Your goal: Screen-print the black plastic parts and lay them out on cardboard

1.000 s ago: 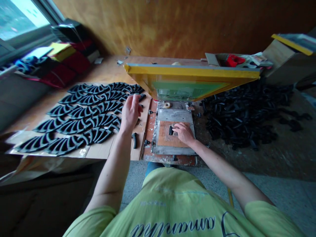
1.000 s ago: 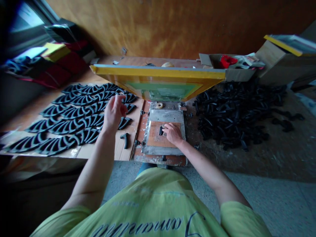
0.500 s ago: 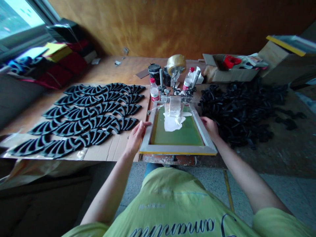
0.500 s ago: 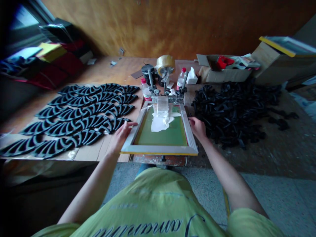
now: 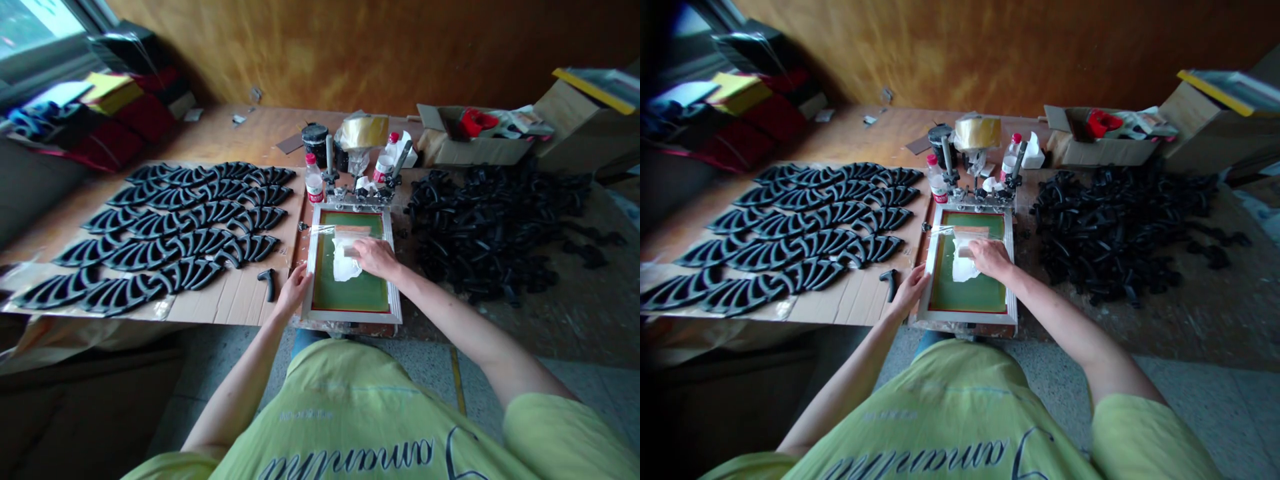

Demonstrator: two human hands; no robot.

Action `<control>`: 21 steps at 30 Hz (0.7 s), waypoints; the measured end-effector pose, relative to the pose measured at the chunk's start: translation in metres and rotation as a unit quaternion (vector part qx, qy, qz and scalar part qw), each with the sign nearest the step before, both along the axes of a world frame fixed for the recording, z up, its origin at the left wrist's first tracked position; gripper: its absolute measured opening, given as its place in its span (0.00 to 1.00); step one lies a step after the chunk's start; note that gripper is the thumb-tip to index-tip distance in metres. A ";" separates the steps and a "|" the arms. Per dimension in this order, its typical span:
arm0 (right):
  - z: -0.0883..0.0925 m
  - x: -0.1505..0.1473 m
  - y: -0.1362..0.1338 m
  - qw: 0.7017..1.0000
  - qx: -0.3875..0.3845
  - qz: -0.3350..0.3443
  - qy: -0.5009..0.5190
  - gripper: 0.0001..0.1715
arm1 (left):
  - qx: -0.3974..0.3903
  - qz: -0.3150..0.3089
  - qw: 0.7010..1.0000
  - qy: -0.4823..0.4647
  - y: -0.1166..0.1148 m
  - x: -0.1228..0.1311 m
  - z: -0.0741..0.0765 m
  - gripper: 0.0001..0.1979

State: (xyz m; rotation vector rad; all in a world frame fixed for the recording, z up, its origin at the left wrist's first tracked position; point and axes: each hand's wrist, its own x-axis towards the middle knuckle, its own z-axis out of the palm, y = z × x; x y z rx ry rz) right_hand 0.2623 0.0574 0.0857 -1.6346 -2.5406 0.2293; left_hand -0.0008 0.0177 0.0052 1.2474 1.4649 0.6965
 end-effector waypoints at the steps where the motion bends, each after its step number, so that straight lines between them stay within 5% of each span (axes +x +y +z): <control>1: -0.003 0.003 -0.010 0.999 0.000 0.035 -0.006 0.08 | 0.001 0.001 1.000 0.000 0.000 0.000 0.000 0.32; 6: -0.002 0.019 -0.029 0.985 -0.040 0.167 0.019 0.14 | -0.007 0.007 1.000 -0.012 0.000 0.000 -0.001 0.33; 11: -0.010 0.013 -0.023 0.992 0.018 0.077 0.095 0.13 | -0.014 0.010 1.000 -0.026 0.000 -0.002 -0.001 0.35; 15: -0.025 0.011 -0.039 0.987 0.012 0.116 0.109 0.18 | -0.016 0.017 0.999 -0.025 0.000 -0.003 -0.002 0.35; 19: -0.013 0.008 -0.022 0.991 0.002 0.052 0.122 0.09 | -0.021 0.020 0.999 -0.036 -0.001 -0.002 0.007 0.35; 21: 0.002 0.004 0.001 0.990 0.022 -0.017 0.142 0.17 | -0.027 0.023 0.997 -0.061 -0.002 -0.001 0.018 0.37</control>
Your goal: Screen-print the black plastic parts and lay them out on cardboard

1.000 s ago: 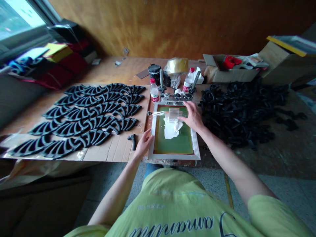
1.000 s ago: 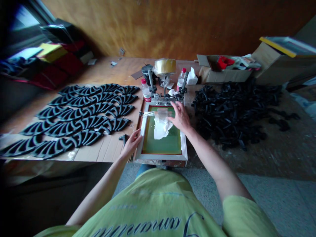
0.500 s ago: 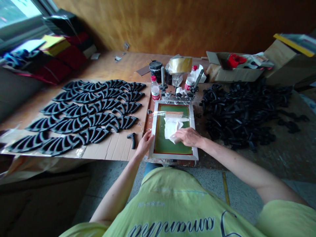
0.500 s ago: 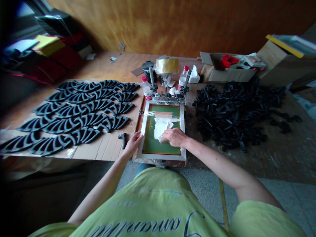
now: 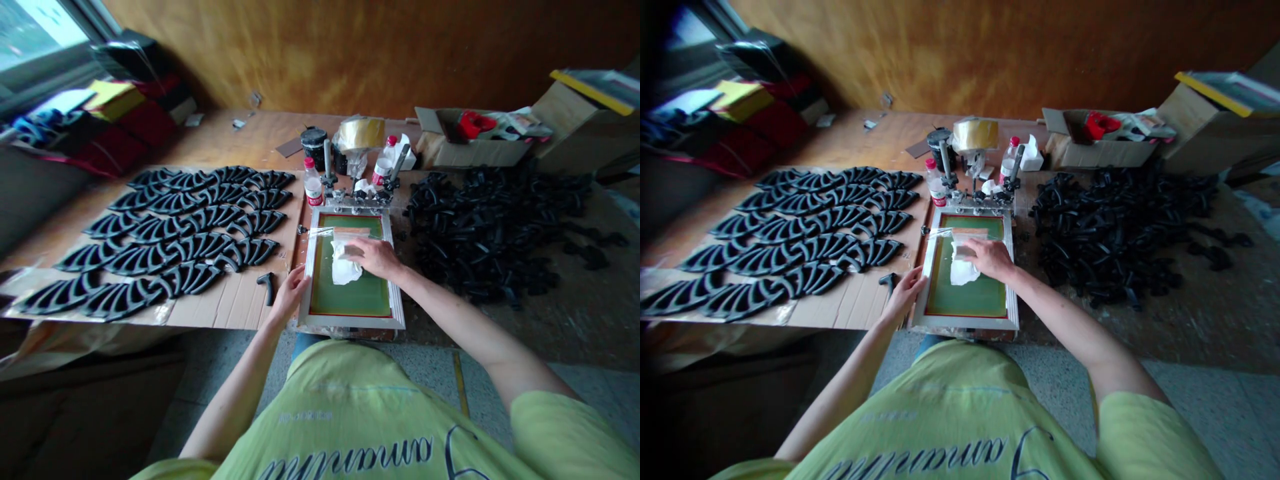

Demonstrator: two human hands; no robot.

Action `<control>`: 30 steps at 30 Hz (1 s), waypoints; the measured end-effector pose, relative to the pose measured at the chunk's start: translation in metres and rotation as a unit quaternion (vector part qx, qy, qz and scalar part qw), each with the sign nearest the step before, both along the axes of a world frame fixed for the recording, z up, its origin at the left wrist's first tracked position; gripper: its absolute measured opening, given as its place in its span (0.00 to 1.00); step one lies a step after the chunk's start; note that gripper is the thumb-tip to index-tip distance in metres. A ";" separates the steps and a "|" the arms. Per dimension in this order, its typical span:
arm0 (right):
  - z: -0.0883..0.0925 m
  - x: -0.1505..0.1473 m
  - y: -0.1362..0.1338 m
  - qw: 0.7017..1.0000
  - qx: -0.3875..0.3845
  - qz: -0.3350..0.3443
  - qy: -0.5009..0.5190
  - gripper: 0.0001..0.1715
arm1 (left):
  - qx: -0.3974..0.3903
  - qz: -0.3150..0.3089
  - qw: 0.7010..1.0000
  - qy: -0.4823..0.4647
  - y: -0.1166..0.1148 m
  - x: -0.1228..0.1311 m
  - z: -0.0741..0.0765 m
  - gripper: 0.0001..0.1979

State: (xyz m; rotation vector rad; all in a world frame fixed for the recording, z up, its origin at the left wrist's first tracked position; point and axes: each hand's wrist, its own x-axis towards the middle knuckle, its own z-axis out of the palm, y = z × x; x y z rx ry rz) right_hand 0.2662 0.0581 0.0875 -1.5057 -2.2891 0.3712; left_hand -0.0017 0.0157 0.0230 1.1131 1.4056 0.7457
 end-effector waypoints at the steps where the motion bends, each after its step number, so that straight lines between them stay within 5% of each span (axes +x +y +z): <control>1: 0.008 0.000 0.012 1.000 0.009 -0.029 0.007 0.23 | -0.001 0.005 1.000 -0.012 0.000 0.000 0.007 0.38; 4: 0.029 0.018 0.042 0.992 0.055 -0.110 0.018 0.34 | -0.002 0.026 0.999 -0.042 0.000 0.001 0.036 0.38; 6: 0.036 0.048 0.051 0.977 0.102 -0.182 0.040 0.31 | 0.010 0.034 0.998 -0.060 0.004 0.003 0.058 0.32; 10: 0.020 0.103 0.037 0.943 0.120 -0.303 0.064 0.21 | 0.130 0.074 0.984 -0.101 0.026 0.013 0.102 0.26; 13: -0.014 0.095 0.008 0.961 0.069 -0.263 0.050 0.22 | 0.216 0.087 0.961 -0.151 0.056 0.025 0.130 0.27; 18: -0.058 0.029 -0.028 0.990 -0.004 -0.129 -0.058 0.13 | 0.228 0.061 0.954 -0.186 0.096 0.042 0.161 0.28; 22: -0.054 0.006 -0.032 0.977 -0.076 -0.175 -0.095 0.10 | 0.191 0.102 0.957 -0.192 0.063 0.053 0.134 0.28; 25: -0.047 -0.016 -0.047 0.974 -0.050 -0.216 -0.040 0.10 | -0.034 0.002 0.982 -0.185 0.006 0.068 0.090 0.32; 27: -0.046 -0.036 -0.063 0.985 0.009 -0.172 0.005 0.11 | -0.137 -0.007 0.967 -0.213 -0.027 0.077 0.064 0.31; 30: -0.048 -0.046 -0.076 0.997 0.063 -0.003 0.048 0.10 | -0.171 0.082 0.950 -0.247 -0.044 0.073 0.039 0.25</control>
